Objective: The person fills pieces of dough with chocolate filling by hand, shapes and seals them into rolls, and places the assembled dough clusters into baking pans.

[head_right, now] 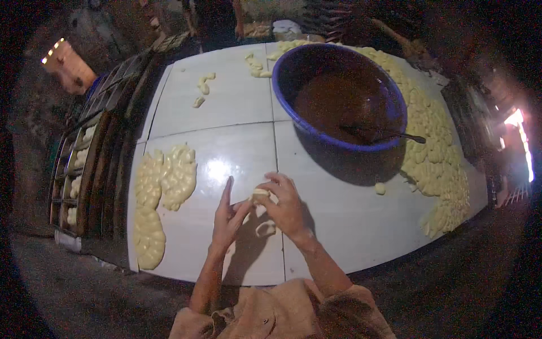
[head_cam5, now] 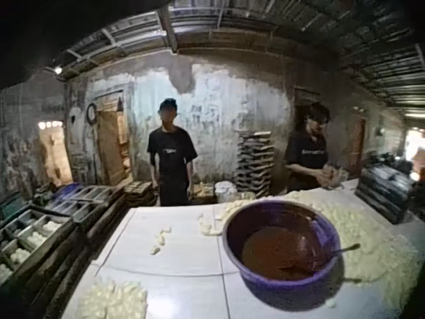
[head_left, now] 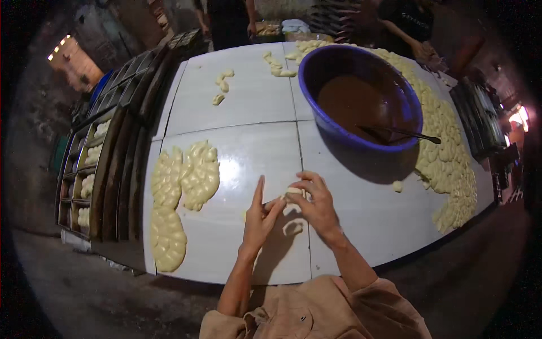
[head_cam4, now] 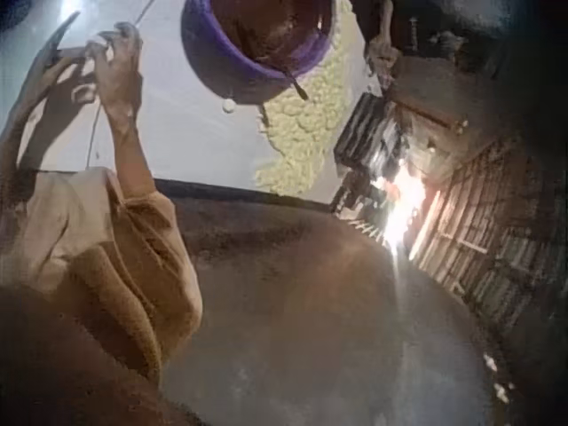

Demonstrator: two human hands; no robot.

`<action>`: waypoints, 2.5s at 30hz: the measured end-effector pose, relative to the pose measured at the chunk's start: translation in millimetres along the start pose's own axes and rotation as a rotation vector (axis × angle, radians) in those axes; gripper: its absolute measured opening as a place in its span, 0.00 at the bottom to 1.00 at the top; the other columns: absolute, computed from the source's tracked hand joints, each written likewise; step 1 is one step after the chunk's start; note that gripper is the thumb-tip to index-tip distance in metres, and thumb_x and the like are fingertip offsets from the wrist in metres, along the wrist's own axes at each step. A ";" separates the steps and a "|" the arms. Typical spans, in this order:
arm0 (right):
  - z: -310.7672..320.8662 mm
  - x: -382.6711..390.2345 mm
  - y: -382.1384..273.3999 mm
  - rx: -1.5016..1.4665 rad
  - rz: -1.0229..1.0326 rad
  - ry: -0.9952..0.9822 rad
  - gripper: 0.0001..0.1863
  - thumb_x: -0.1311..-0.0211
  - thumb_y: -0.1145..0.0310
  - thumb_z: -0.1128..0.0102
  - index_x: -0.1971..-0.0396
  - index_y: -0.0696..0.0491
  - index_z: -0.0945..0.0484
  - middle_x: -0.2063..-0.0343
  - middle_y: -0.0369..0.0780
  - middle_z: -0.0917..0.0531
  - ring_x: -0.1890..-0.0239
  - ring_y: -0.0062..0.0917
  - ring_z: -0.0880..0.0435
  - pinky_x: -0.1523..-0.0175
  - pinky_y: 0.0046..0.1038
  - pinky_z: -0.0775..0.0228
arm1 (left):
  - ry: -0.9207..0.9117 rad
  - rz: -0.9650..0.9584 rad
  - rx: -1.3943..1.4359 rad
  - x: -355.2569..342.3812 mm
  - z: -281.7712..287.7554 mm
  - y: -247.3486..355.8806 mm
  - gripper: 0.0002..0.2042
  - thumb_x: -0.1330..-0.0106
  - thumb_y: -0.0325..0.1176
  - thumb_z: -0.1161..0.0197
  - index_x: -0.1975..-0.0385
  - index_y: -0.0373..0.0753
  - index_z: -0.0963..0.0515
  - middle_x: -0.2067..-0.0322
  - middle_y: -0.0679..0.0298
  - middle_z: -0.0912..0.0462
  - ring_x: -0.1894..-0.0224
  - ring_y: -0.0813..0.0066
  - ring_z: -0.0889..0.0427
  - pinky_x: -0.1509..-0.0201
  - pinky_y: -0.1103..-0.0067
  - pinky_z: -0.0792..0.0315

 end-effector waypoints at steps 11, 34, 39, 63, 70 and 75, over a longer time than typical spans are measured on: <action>37.0 -17.0 -34.0 -1.365 -0.366 -0.161 0.08 0.32 0.73 0.38 0.58 0.57 0.24 0.67 0.36 0.17 0.64 0.16 0.16 0.56 0.18 0.22 | 0.144 -0.564 0.161 -33.5 -78.2 38.0 0.56 0.44 0.63 0.32 0.27 0.28 0.51 0.44 0.44 0.22 0.45 0.62 0.19 0.42 0.69 0.23; 137.2 -190.0 152.3 0.085 -0.489 -0.544 0.17 0.42 0.62 0.40 0.59 0.59 0.19 0.63 0.43 0.15 0.60 0.30 0.18 0.55 0.34 0.27 | -0.191 0.030 -0.116 -45.9 -55.8 18.9 0.22 0.30 0.36 0.36 0.38 0.36 0.26 0.50 0.53 0.15 0.46 0.67 0.17 0.44 0.74 0.24; 121.3 -182.0 124.8 0.577 -0.150 -0.599 0.17 0.39 0.61 0.44 0.60 0.60 0.19 0.67 0.44 0.15 0.65 0.36 0.18 0.58 0.39 0.27 | -0.210 0.023 -0.116 -45.1 -57.1 18.3 0.22 0.29 0.36 0.36 0.39 0.34 0.27 0.49 0.52 0.16 0.46 0.68 0.17 0.43 0.74 0.24; 5.8 -49.2 0.7 -0.165 0.103 -0.204 0.23 0.43 0.71 0.32 0.46 0.56 0.25 0.53 0.43 0.20 0.49 0.30 0.20 0.45 0.30 0.27 | 0.260 -0.010 0.676 -52.4 -18.9 -1.6 0.16 0.29 0.37 0.36 0.51 0.29 0.19 0.61 0.61 0.14 0.61 0.78 0.15 0.54 0.82 0.18; -7.1 -40.6 -13.7 0.176 0.242 0.056 0.10 0.37 0.72 0.38 0.56 0.54 0.16 0.61 0.41 0.19 0.57 0.36 0.20 0.51 0.37 0.28 | 0.357 0.009 0.461 -43.9 -14.7 3.1 0.18 0.32 0.36 0.32 0.48 0.32 0.19 0.58 0.61 0.15 0.59 0.78 0.17 0.55 0.80 0.21; -8.9 -43.6 -6.4 -0.162 -0.096 -0.113 0.11 0.33 0.67 0.40 0.56 0.55 0.16 0.64 0.41 0.17 0.59 0.29 0.20 0.51 0.30 0.29 | 0.244 0.024 0.558 -54.3 -5.5 10.4 0.18 0.35 0.37 0.29 0.50 0.33 0.20 0.61 0.63 0.15 0.60 0.78 0.17 0.59 0.81 0.21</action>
Point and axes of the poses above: each hand's wrist, its own x-axis away from the middle knuckle, its own z-axis out of the back of the hand, y = z × x, the point moved 5 cm from there along -x, towards the middle knuckle
